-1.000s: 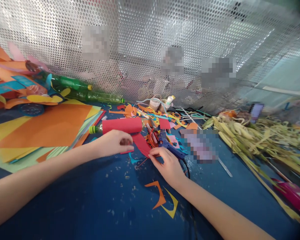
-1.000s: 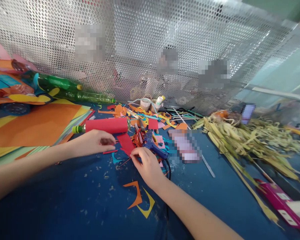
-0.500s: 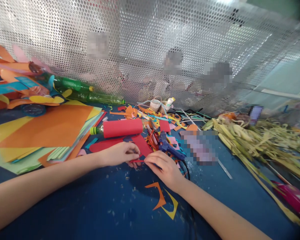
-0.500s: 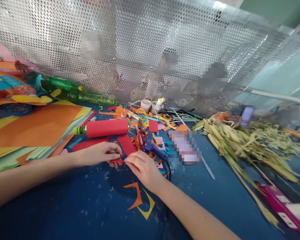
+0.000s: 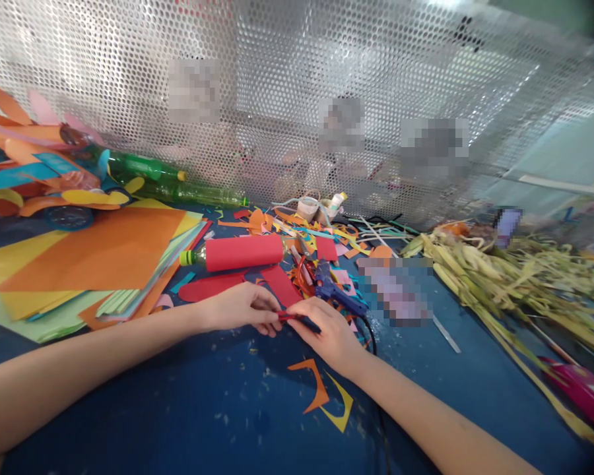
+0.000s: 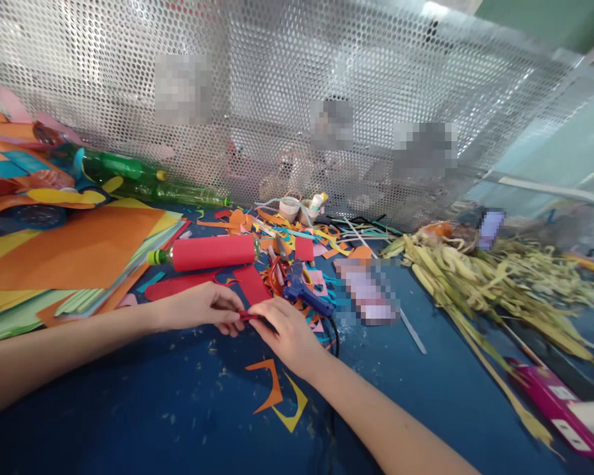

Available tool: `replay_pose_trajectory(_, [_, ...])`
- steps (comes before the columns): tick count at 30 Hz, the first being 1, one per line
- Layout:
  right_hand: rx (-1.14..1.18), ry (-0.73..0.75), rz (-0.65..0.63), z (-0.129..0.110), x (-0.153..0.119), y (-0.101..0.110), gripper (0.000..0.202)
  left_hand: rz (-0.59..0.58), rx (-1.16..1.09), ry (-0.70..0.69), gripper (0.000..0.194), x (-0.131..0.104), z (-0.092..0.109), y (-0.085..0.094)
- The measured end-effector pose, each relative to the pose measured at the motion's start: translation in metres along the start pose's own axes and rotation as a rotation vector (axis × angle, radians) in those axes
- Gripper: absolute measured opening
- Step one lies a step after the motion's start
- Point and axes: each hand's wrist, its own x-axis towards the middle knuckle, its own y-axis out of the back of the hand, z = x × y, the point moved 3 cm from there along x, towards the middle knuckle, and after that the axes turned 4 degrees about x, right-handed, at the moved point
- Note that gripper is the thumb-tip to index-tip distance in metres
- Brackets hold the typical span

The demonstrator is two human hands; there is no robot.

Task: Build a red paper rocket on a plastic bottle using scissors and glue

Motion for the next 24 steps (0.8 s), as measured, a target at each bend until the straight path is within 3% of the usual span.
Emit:
replay_pose_trajectory(4, [-0.037,-0.023,0.041,0.0,0.0,0.001,0.021,0.38,0.559,-0.195,0.016,-0.002,0.012,0.02])
replay_pose_trajectory(6, [-0.051,-0.02,0.03,0.0,0.001,0.0,0.021,0.501,0.76,-0.277,0.016,-0.003,0.014,0.028])
replay_pose_trajectory(10, [-0.078,-0.022,-0.014,0.0,0.002,-0.003,0.021,0.509,0.968,-0.367,0.02,-0.001,0.006,0.032])
replay_pose_trajectory(15, [-0.151,-0.058,-0.012,0.003,0.003,-0.003,0.016,0.538,1.107,-0.454,0.023,-0.001,0.003,0.025])
replay_pose_trajectory(20, [-0.233,-0.081,-0.093,-0.001,0.001,-0.005,0.015,0.453,1.13,-0.494,0.028,-0.001,0.003,0.016])
replay_pose_trajectory(24, [-0.049,-0.089,-0.103,-0.011,-0.003,-0.004,0.013,0.437,1.141,-0.485,0.03,0.0,-0.002,0.017])
